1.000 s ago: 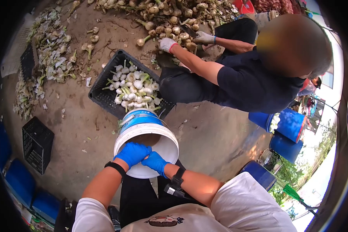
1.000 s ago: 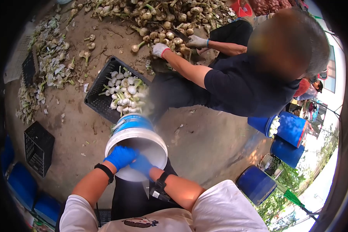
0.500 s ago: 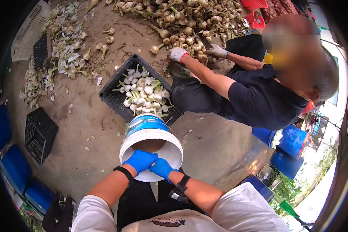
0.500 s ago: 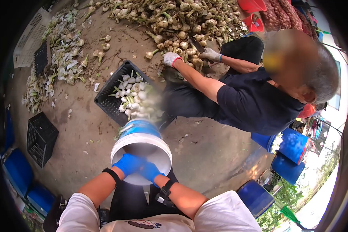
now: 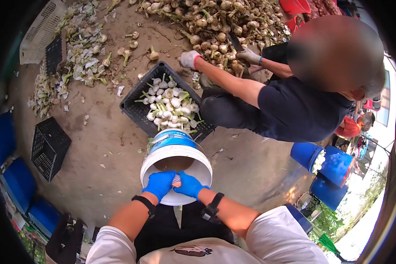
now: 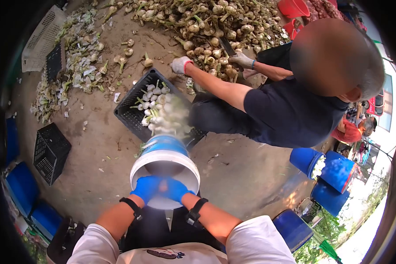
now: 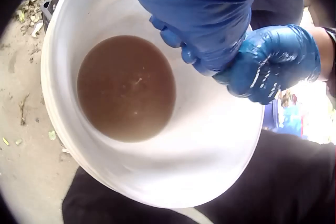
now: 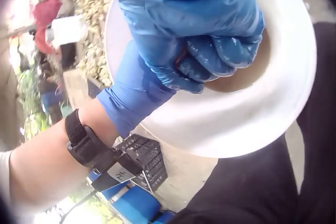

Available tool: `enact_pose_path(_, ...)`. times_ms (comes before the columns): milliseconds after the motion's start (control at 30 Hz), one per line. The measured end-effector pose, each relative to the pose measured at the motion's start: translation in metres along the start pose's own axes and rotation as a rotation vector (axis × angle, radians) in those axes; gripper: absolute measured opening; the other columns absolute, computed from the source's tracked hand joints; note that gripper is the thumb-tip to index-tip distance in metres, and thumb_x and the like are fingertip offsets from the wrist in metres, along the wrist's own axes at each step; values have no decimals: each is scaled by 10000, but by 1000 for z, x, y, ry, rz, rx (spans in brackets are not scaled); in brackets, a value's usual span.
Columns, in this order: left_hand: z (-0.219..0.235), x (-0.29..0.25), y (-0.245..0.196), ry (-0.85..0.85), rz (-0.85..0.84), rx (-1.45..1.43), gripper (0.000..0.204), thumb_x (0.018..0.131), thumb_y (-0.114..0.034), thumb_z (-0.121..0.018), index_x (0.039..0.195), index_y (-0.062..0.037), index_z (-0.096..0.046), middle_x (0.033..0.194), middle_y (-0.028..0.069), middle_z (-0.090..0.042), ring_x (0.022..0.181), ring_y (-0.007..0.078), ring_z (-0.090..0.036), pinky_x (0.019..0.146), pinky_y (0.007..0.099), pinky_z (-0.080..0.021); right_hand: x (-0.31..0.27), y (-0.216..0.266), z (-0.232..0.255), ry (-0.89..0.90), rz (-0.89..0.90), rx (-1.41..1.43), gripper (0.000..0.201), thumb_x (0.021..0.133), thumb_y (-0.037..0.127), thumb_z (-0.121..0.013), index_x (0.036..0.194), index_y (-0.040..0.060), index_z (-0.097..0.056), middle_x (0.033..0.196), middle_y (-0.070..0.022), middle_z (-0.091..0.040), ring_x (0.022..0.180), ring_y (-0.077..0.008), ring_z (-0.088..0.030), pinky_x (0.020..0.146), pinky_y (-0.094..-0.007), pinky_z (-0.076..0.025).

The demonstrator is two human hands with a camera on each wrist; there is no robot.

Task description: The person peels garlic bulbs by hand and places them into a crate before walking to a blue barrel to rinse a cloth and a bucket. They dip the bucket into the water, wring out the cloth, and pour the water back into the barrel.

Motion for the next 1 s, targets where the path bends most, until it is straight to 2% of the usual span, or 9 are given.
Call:
enact_pose_path(67, 5, -14, 18, -215, 203, -164, 231, 778, -220, -543, 984, -123, -584, 833, 121, -635, 749, 310, -637, 636, 415, -500, -3, -15, 11, -75, 77, -39, 535, 681, 289, -697, 1109, 20, -521, 1080, -250, -554, 945, -360, -579, 821, -412, -459)
enact_pose_path(133, 13, -26, 25, -155, 255, -183, 314, 750, -215, -589, 1047, -112, -578, 904, 130, -629, 814, 318, -621, 699, 396, -496, -10, -20, 32, -519, 183, -590, 532, 720, 267, -683, 1173, 62, -496, 1150, -210, -526, 959, -335, -574, 823, -394, -460)
enact_pose_path(200, 30, -44, 25, -394, 179, -283, 449, 659, -439, -732, 933, -102, -618, 885, 111, -638, 782, 314, -618, 691, 392, -496, -18, -19, 34, -473, 233, -456, 495, 738, 241, -673, 1172, 76, -501, 1131, -185, -541, 948, -321, -580, 810, -392, -467)
enact_pose_path(367, 65, -77, 26, -553, 241, -537, 481, 604, -316, -806, 945, -57, -587, 852, 103, -622, 763, 274, -611, 709, 350, -495, -60, -4, 56, -422, 205, -142, 370, 772, 203, -634, 1113, 94, -540, 1001, -108, -595, 861, -269, -606, 741, -383, -488)
enact_pose_path(533, 64, -91, 66, -766, 385, -644, 560, 569, -196, -833, 1027, -47, -549, 928, 113, -608, 851, 239, -599, 766, 332, -478, -98, -27, 83, -841, 63, 41, 531, 730, 198, -715, 1174, 32, -476, 1033, -138, -552, 872, -186, -551, 738, -312, -459)
enact_pose_path(567, 63, -92, 73, -778, 394, -605, 551, 557, -145, -842, 1005, -30, -543, 956, 102, -598, 876, 219, -584, 798, 329, -471, -99, -31, 86, -784, -9, -12, 585, 737, 260, -708, 1194, -1, -452, 1122, -201, -501, 938, -299, -555, 825, -353, -460)
enact_pose_path(700, 36, -86, 98, -694, 489, -1018, 582, 612, -133, -813, 1101, 1, -528, 1020, 95, -592, 941, 189, -563, 849, 310, -455, -78, -78, 65, -649, -115, -7, 649, 746, 219, -709, 1271, 2, -395, 1128, -163, -536, 1034, -251, -535, 887, -332, -436)
enact_pose_path(767, 25, -81, 100, -593, 476, -1067, 590, 628, -130, -800, 1130, 2, -518, 1040, 100, -589, 950, 191, -562, 850, 305, -453, -63, -98, 47, -379, -103, 426, 659, 765, 209, -688, 1301, 2, -365, 1164, -156, -531, 1080, -250, -519, 944, -341, -409)
enact_pose_path(1000, 31, -75, 84, -474, 501, -1222, 568, 665, -108, -762, 1159, 12, -509, 1096, 89, -581, 965, 181, -563, 851, 294, -450, -50, -114, 31, -395, -114, 654, 511, 779, 112, -602, 1248, 11, -424, 1133, -128, -552, 1003, -205, -549, 897, -336, -430)
Point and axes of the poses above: each hand's wrist, its own x-axis towards the middle knuckle, its own z-axis out of the back of the hand, y = z × x, the point moved 5 cm from there along x, towards the middle knuckle
